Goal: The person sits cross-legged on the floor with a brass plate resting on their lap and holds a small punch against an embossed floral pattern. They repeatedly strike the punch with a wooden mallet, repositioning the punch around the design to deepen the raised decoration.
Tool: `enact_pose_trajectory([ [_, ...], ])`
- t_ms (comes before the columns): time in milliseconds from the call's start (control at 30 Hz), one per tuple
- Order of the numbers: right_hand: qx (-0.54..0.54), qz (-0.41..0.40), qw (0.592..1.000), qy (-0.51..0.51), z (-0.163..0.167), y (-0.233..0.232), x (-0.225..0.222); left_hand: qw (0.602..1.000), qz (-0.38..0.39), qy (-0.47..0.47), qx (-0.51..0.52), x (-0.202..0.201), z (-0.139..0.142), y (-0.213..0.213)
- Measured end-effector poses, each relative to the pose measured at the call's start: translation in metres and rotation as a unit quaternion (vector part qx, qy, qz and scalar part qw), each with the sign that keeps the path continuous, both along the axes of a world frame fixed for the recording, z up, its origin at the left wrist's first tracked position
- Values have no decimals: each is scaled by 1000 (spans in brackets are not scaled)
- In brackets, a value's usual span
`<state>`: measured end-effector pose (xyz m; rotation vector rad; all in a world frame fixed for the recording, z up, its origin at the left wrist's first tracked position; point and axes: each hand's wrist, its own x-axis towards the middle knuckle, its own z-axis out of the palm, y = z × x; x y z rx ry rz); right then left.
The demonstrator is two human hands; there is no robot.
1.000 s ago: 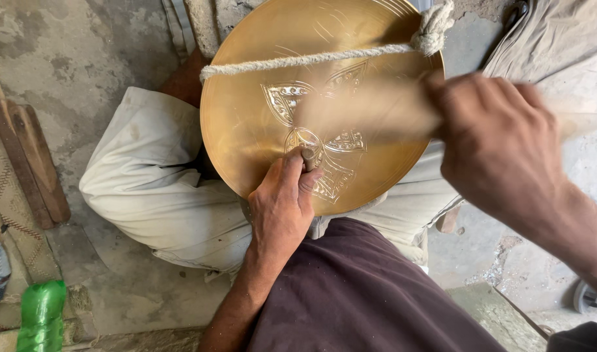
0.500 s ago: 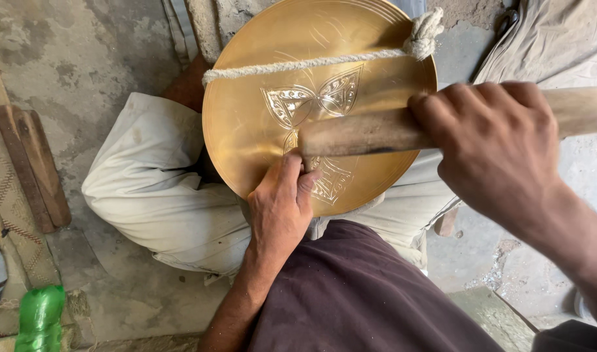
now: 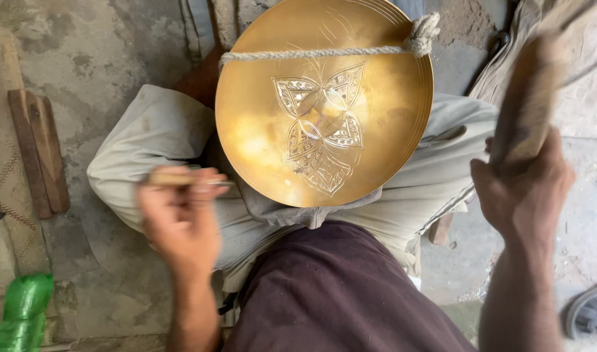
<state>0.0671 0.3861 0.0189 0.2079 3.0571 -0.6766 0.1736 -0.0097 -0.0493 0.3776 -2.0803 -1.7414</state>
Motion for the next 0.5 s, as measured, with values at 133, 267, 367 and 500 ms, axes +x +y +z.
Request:
enact_pose_trajectory([
  [133, -181, -172, 965, -75, -61, 28, 33, 972, 121, -199, 40, 48, -49, -74],
  [267, -239, -189, 952, -9, -107, 33, 70, 895, 267, -283, -218, 119, -72, -131],
  [367, -243, -159, 957, 26, -110, 39, 83, 907, 349, -180, -154, 146, -61, -146],
  [500, -235, -154, 960, 10, -106, 39, 85, 960, 258, -106, -21, 119, -31, -102],
])
